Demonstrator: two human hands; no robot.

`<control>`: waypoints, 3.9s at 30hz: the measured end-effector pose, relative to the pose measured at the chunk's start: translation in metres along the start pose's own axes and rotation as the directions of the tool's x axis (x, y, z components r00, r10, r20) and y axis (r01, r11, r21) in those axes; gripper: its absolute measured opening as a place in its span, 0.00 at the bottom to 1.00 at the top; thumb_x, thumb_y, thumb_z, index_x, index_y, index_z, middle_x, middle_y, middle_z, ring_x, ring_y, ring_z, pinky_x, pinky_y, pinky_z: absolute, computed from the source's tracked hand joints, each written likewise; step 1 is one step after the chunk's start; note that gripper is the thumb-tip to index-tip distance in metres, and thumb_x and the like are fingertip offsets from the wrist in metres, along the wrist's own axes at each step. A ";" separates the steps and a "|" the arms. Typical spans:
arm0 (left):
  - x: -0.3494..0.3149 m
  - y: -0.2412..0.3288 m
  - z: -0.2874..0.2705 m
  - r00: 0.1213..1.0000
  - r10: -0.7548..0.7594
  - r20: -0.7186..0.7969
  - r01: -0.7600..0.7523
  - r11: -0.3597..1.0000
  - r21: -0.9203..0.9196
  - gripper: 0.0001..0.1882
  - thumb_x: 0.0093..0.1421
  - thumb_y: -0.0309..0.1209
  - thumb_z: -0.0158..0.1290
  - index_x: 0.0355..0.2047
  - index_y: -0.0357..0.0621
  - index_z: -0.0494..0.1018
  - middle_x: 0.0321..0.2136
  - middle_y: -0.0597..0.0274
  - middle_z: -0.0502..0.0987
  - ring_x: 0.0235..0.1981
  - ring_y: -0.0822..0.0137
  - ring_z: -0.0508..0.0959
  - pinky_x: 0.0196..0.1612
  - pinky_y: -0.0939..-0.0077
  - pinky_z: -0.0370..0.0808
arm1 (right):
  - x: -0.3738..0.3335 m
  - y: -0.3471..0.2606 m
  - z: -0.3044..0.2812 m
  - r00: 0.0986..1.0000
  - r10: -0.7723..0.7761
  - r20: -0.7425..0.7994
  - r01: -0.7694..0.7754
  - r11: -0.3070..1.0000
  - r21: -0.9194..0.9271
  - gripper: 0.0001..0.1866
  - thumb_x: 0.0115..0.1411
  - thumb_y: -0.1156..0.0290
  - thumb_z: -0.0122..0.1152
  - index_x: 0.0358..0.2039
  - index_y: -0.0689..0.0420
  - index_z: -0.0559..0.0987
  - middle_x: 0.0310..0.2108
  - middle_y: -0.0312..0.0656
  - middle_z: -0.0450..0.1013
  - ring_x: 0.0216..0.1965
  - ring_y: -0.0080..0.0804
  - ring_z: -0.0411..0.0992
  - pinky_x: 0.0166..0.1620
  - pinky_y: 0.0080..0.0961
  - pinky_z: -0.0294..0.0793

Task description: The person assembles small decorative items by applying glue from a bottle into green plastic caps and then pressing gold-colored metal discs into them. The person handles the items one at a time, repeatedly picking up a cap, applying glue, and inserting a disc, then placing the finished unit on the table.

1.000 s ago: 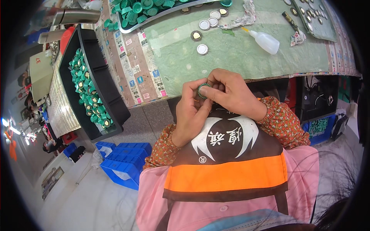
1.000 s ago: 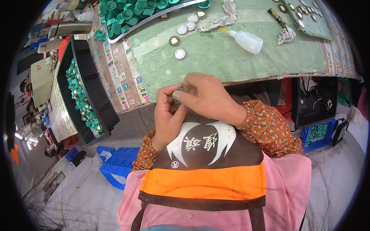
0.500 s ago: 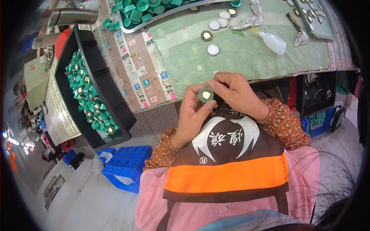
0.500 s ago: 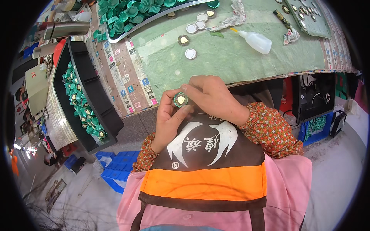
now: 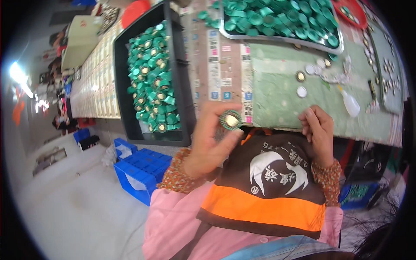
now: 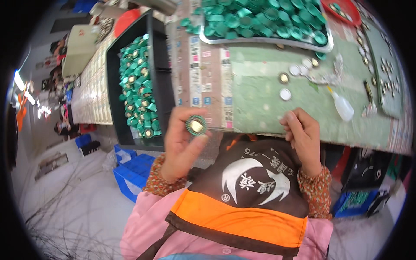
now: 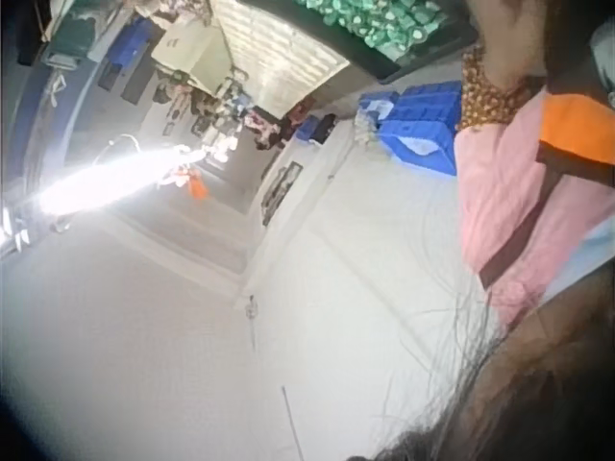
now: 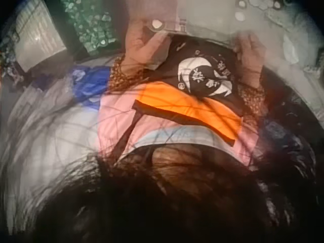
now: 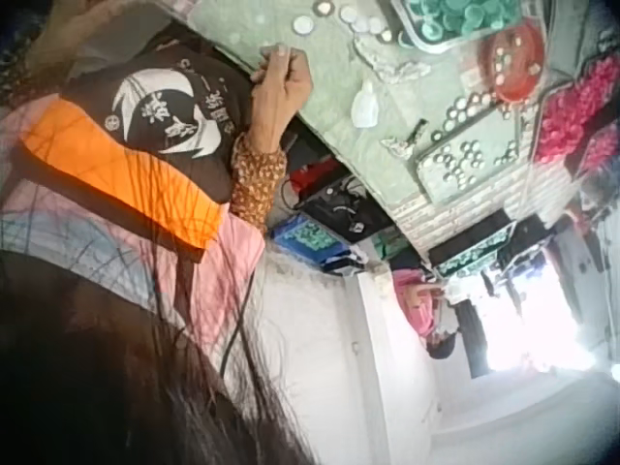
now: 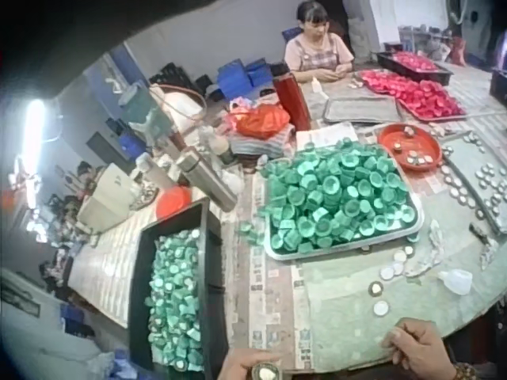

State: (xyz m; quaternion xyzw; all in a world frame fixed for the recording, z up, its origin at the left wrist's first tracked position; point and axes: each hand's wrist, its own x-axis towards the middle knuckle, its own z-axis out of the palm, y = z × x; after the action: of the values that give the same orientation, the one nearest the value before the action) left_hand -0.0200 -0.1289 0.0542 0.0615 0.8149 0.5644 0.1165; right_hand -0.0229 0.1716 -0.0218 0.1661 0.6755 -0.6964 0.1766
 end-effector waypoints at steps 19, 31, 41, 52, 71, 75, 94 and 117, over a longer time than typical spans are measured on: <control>-0.007 -0.027 -0.084 0.799 0.374 -0.472 0.252 0.504 0.826 0.25 0.66 0.35 0.56 0.62 0.45 0.70 0.54 0.51 0.74 0.58 0.52 0.69 0.64 0.59 0.59 | -0.020 0.006 -0.025 0.991 -0.106 0.079 0.116 0.983 -0.143 0.13 0.72 0.68 0.55 0.31 0.61 0.78 0.24 0.31 0.70 0.21 0.13 0.64 0.25 0.16 0.63; 0.178 0.021 0.077 0.796 0.588 -0.141 -0.317 0.604 0.731 0.33 0.63 0.51 0.60 0.66 0.63 0.66 0.68 0.35 0.56 0.69 0.35 0.55 0.69 0.43 0.54 | -0.024 0.013 -0.038 0.956 -0.270 0.118 0.289 0.935 -0.206 0.12 0.69 0.69 0.59 0.31 0.64 0.77 0.24 0.39 0.71 0.23 0.22 0.66 0.28 0.24 0.67; 0.351 -0.013 0.039 0.915 0.401 -0.051 -0.246 0.652 0.717 0.41 0.52 0.73 0.57 0.61 0.68 0.71 0.68 0.47 0.58 0.70 0.35 0.55 0.58 0.13 0.52 | -0.019 0.011 -0.050 0.925 -0.366 0.102 0.380 0.877 -0.295 0.11 0.65 0.71 0.61 0.30 0.65 0.76 0.25 0.47 0.69 0.25 0.36 0.67 0.30 0.31 0.66; 0.290 -0.001 0.051 0.753 0.657 0.038 -0.489 0.519 0.701 0.15 0.57 0.39 0.66 0.43 0.53 0.78 0.44 0.57 0.72 0.50 0.52 0.72 0.53 0.60 0.69 | -0.002 0.009 -0.061 0.912 -0.395 0.109 0.408 0.850 -0.334 0.10 0.65 0.71 0.61 0.30 0.65 0.76 0.25 0.48 0.69 0.26 0.40 0.68 0.32 0.34 0.67; 0.161 -0.021 0.107 0.829 0.525 0.193 -0.403 0.323 0.856 0.31 0.41 0.23 0.68 0.48 0.59 0.76 0.60 0.65 0.68 0.61 0.56 0.68 0.66 0.34 0.54 | 0.107 -0.048 -0.345 0.382 -0.740 -0.553 -0.263 0.487 -0.833 0.32 0.67 0.49 0.57 0.64 0.56 0.69 0.61 0.63 0.65 0.63 0.61 0.63 0.63 0.53 0.64; 0.147 -0.020 0.112 0.838 0.501 0.216 -0.429 0.360 0.828 0.30 0.42 0.20 0.65 0.48 0.56 0.76 0.63 0.61 0.67 0.65 0.53 0.65 0.71 0.35 0.47 | 0.153 -0.037 -0.389 0.515 -0.583 -0.628 -0.397 0.487 -0.778 0.38 0.66 0.42 0.54 0.69 0.53 0.64 0.66 0.70 0.58 0.69 0.72 0.53 0.68 0.60 0.55; 0.132 -0.031 0.111 0.871 0.481 0.098 -0.374 0.522 0.767 0.24 0.56 0.42 0.64 0.54 0.58 0.75 0.67 0.57 0.64 0.72 0.49 0.56 0.72 0.34 0.29 | 0.276 -0.150 -0.384 0.659 -0.670 -0.341 -0.001 0.452 -0.892 0.40 0.61 0.39 0.57 0.66 0.54 0.69 0.55 0.67 0.70 0.56 0.63 0.72 0.58 0.52 0.72; 0.152 -0.031 0.108 0.897 0.429 0.111 -0.366 0.576 0.731 0.17 0.57 0.38 0.63 0.48 0.58 0.79 0.63 0.60 0.70 0.68 0.52 0.64 0.72 0.34 0.40 | 0.400 -0.143 -0.418 0.603 -0.758 0.251 0.049 -0.278 -0.959 0.21 0.66 0.49 0.54 0.50 0.49 0.82 0.52 0.42 0.77 0.53 0.50 0.72 0.56 0.52 0.70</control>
State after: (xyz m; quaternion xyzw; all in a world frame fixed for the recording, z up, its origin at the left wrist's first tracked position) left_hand -0.1378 -0.0068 -0.0295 0.2619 0.9405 0.2014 -0.0797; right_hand -0.4466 0.5839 -0.0967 -0.1098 0.9683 0.0750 -0.2116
